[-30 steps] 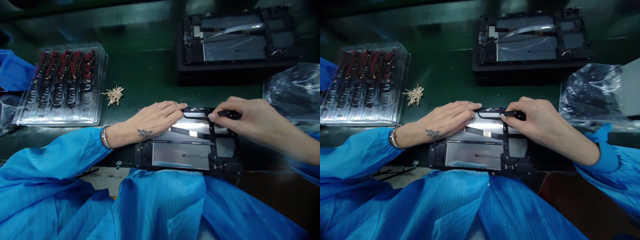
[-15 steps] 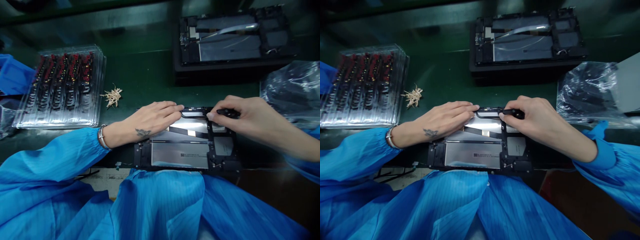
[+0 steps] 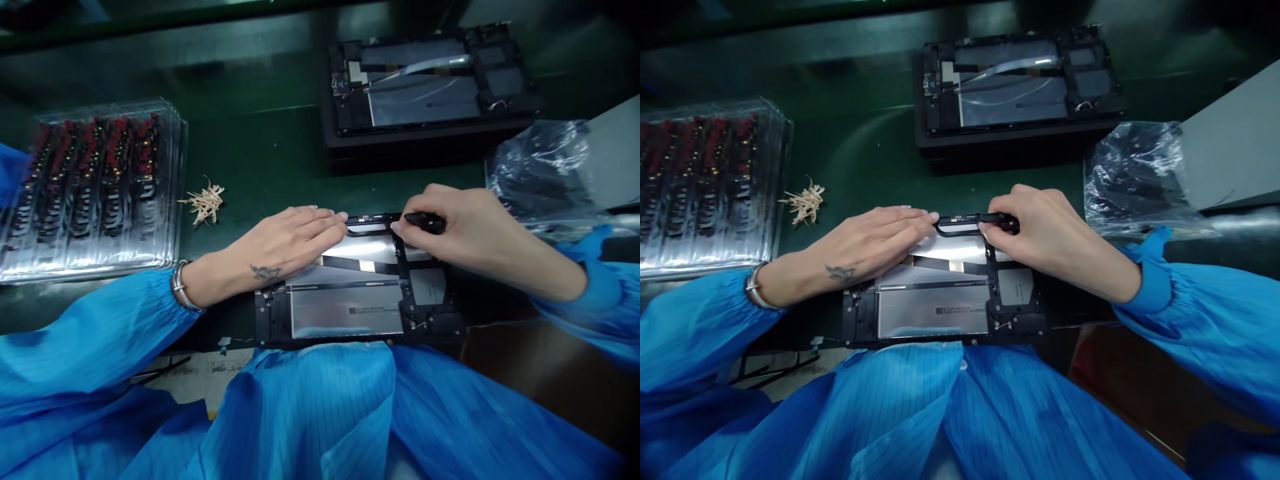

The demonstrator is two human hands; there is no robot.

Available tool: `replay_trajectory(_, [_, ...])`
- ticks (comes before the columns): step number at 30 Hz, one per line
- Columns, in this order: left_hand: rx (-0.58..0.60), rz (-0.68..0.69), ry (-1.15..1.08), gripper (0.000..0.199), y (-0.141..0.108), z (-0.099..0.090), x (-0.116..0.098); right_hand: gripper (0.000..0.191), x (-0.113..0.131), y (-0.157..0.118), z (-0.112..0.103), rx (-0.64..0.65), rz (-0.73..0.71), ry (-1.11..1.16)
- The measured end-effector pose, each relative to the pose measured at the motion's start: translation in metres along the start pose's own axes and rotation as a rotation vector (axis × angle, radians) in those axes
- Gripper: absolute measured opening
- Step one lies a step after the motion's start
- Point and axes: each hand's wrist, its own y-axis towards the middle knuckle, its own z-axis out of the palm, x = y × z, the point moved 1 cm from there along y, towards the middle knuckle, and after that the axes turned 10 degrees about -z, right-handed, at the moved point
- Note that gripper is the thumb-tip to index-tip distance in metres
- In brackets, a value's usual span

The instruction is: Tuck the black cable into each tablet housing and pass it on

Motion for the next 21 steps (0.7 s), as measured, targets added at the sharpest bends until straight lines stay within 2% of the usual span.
replay_trajectory(5, [-0.046, 0.047, 0.055, 0.034, 0.0004, -0.0005, -0.0007, 0.024, 0.0045, 0.0012, -0.0006, 0.054, -0.010, -0.043])
replay_trajectory(21, [-0.078, 0.108, 0.215, 0.032, 0.0076, -0.0070, -0.0087, 0.024, 0.0068, 0.0005, 0.0011, 0.103, 0.004, -0.117])
